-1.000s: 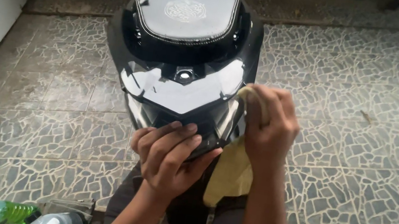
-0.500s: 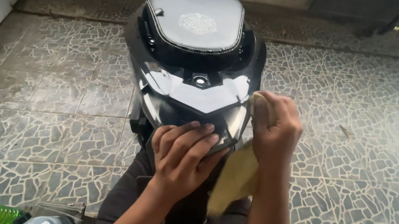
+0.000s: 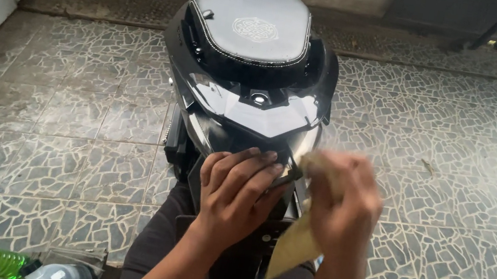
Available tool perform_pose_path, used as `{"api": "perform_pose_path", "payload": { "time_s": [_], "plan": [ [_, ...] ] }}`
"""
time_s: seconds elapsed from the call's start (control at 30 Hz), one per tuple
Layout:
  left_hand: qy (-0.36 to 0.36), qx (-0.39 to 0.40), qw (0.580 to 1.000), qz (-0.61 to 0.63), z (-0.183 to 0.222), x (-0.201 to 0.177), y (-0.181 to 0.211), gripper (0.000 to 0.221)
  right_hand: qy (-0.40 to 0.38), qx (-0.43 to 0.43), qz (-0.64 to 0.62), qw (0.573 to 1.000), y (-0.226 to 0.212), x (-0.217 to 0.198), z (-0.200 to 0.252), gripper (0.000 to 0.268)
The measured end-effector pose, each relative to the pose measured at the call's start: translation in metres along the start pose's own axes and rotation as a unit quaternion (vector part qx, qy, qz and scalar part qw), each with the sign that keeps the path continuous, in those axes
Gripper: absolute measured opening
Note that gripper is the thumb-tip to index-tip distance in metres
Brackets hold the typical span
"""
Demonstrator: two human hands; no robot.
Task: The person wipes the front headlight and the seat of a black scooter using a yellow cloth. They clean the headlight area first, then move to the seat, and finally return to the headlight.
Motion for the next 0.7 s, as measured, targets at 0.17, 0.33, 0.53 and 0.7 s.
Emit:
{"api": "perform_pose_path", "payload": {
  "time_s": [0.17, 0.33, 0.53, 0.7],
  "plan": [
    [-0.008, 0.003, 1.000, -0.007, 0.001, 0.001, 0.001, 0.014, 0.003, 0.038, -0.024, 0.999, 0.043, 0.033, -0.029, 0.031],
    [0.002, 0.010, 1.000, -0.010, 0.000, 0.002, 0.001, 0.016, 0.030, 0.068, -0.007, 0.997, 0.033, 0.020, -0.005, 0.030],
    [0.023, 0.006, 1.000, -0.009, 0.001, 0.000, 0.002, 0.019, 0.041, 0.066, -0.078, 0.994, -0.003, -0.006, 0.012, 0.019],
    [0.020, 0.008, 1.000, -0.004, 0.003, 0.002, 0.000, 0.017, 0.025, 0.078, -0.094, 0.992, -0.007, -0.009, 0.014, 0.017]
  ]
}}
Point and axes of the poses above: each hand's wrist, its own z-axis away from the middle knuckle, its own x-axis out of the palm, y = z × x, the point moved 9 cm from there along -z, towards the middle knuckle, and after that the axes turned 4 degrees about x, right-handed, at the moved point
